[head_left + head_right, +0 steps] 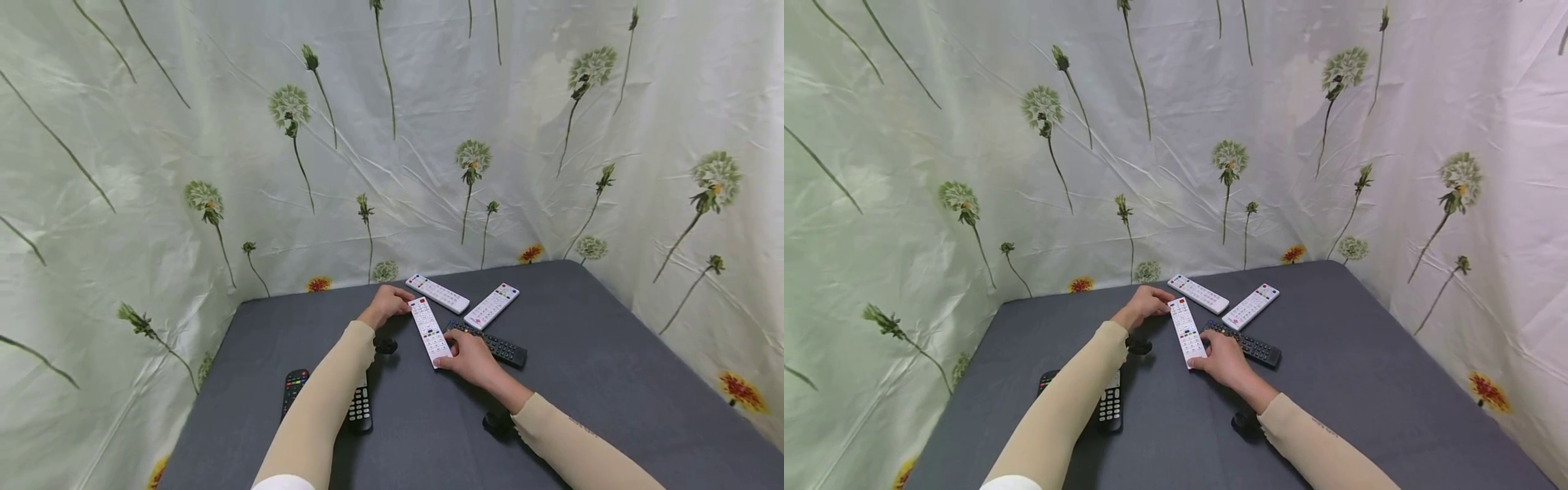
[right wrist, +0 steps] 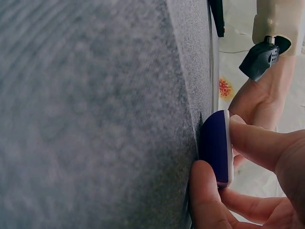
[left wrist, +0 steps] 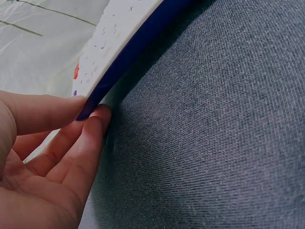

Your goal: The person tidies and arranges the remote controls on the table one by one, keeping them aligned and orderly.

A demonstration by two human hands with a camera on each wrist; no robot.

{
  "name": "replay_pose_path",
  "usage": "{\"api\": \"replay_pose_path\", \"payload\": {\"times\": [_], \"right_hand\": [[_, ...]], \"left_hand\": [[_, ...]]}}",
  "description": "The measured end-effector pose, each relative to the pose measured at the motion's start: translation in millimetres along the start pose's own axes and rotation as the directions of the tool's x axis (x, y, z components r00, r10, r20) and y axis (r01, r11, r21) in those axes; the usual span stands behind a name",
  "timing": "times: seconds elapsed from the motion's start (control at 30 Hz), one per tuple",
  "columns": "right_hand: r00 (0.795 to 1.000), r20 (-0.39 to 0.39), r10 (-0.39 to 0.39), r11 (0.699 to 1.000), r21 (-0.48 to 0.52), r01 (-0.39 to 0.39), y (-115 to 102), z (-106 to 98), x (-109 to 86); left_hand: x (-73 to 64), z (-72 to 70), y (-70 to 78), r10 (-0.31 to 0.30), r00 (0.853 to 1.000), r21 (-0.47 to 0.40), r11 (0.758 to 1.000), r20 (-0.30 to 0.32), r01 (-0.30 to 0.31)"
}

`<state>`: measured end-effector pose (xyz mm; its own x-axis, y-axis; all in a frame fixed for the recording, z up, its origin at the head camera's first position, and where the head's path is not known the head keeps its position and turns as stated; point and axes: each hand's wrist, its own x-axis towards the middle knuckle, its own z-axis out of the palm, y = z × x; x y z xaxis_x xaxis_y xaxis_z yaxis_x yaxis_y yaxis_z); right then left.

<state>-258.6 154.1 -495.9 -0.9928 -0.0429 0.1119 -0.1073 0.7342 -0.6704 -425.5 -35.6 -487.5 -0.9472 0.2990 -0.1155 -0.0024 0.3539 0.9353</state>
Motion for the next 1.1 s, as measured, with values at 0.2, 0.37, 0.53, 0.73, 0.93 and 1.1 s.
{"api": "replay_pose_path", "payload": {"times": [0.2,0.37,0.53,0.73,0.93,1.1], "right_hand": [[1.0,0.016,0.021,0.998,0.06,-0.022,-0.3,1.2,-3.6],[0.998,0.04,0.042,0.987,0.153,-0.048,1.3,0.2,-5.1],[0.991,0.104,0.078,0.928,0.357,-0.111,4.1,-0.9,-4.8],[0.974,0.214,0.077,0.824,0.536,-0.183,5.6,-2.5,-7.2],[0.972,0.232,0.047,0.788,0.589,-0.179,0.6,-5.4,-7.9],[0.978,0.207,0.041,0.812,0.563,-0.153,-5.5,-8.7,-6.9]], "left_hand": [[-1.1,-0.1,-2.9,-0.012,1.0,-0.011,1.0,0.002,0.012],[-3.3,-3.2,-1.5,-0.012,1.0,-0.011,1.0,0.015,0.013],[-3.2,-7.0,-4.7,-0.018,0.999,-0.03,0.999,0.026,0.018],[-3.6,-11.4,-8.1,-0.042,0.998,-0.079,0.996,0.046,0.045],[-5.7,-16.5,-2.5,-0.021,0.999,-0.112,0.993,0.045,0.026],[-8.4,-24.3,3.6,-0.002,0.998,-0.112,0.994,0.056,0.008]]}}
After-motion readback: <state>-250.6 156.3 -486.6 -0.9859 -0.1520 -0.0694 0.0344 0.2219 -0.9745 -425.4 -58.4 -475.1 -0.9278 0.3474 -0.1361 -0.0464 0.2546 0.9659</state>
